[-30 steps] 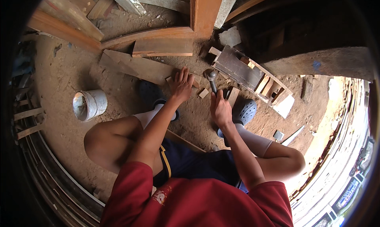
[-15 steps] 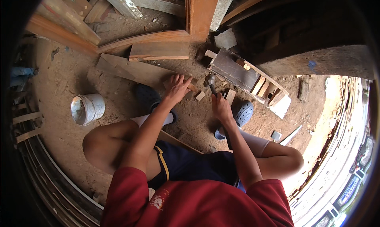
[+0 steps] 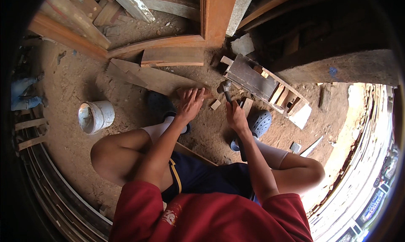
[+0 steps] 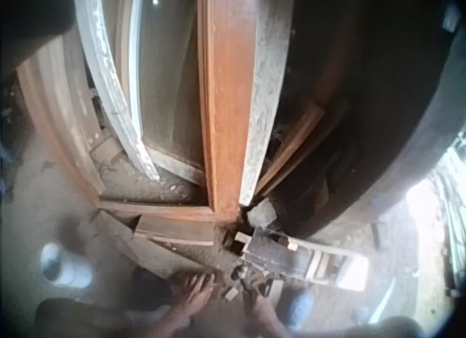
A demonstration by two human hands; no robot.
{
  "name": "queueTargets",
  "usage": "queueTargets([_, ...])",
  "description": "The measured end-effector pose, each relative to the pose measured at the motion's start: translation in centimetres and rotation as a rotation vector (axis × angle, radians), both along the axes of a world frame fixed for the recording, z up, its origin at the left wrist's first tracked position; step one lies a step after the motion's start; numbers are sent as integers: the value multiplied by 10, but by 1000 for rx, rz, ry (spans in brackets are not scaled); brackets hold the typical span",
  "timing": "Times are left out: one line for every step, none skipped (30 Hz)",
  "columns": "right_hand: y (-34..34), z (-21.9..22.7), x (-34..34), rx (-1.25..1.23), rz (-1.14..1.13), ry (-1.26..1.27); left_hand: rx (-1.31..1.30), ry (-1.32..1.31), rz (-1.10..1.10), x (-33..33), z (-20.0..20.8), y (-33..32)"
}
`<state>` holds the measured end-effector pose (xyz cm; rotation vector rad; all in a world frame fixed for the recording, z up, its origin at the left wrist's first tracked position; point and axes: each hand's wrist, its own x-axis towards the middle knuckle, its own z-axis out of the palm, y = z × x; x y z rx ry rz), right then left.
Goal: The person sits on the ground and uses a hammer to drive nails into a wooden frame, then inserts small wooden wedges into gaps and taps them with the hammer. The person also uses a chisel to carve a small piece of wood and continues hammering and wedging along the frame.
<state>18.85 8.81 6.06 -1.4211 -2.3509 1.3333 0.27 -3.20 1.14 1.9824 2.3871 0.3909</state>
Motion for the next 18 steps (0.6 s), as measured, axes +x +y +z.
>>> queueTargets([0,-1,1,-10,5,7,70,20,-46,0,-6,-5])
queueTargets([0,-2,2,-20,11,14,61,38,-68,-1,-11,-9])
queueTargets([0,-4,3,-10,11,24,11,0,-59,0,-12,-9])
queueTargets([-1,-5,4,0,10,34,-40,-37,-50,2,-12,-9])
queueTargets([-1,-6,4,10,10,44,-91,-74,-41,4,-13,-8])
queueTargets([-1,-7,6,10,6,47,-131,-112,3,8,-7,-4])
queueTargets([-1,-8,6,11,4,52,-170,-148,50,11,6,2])
queueTargets([-1,-8,7,12,1,57,-209,-184,97,15,12,6])
queueTargets([-2,-7,7,19,5,63,-181,-191,135,16,13,9])
queueTargets([-3,-6,7,26,9,69,-153,-199,172,18,12,11])
queueTargets([-4,-5,7,33,12,74,-125,-206,208,18,12,12])
queueTargets([-7,-1,6,36,18,56,-119,-245,233,19,8,11])
queueTargets([-10,4,5,39,24,38,-113,-283,257,19,2,9])
queueTargets([-14,8,3,42,31,20,-106,-321,281,20,-2,8])
queueTargets([-15,9,2,62,38,32,-42,-284,282,21,-11,8])
queueTargets([-17,9,0,79,49,44,22,-246,286,22,-19,8])
queueTargets([-19,9,-2,96,60,57,85,-208,291,22,-26,7])
queueTargets([-21,8,-3,103,54,52,17,-232,297,24,-23,11])
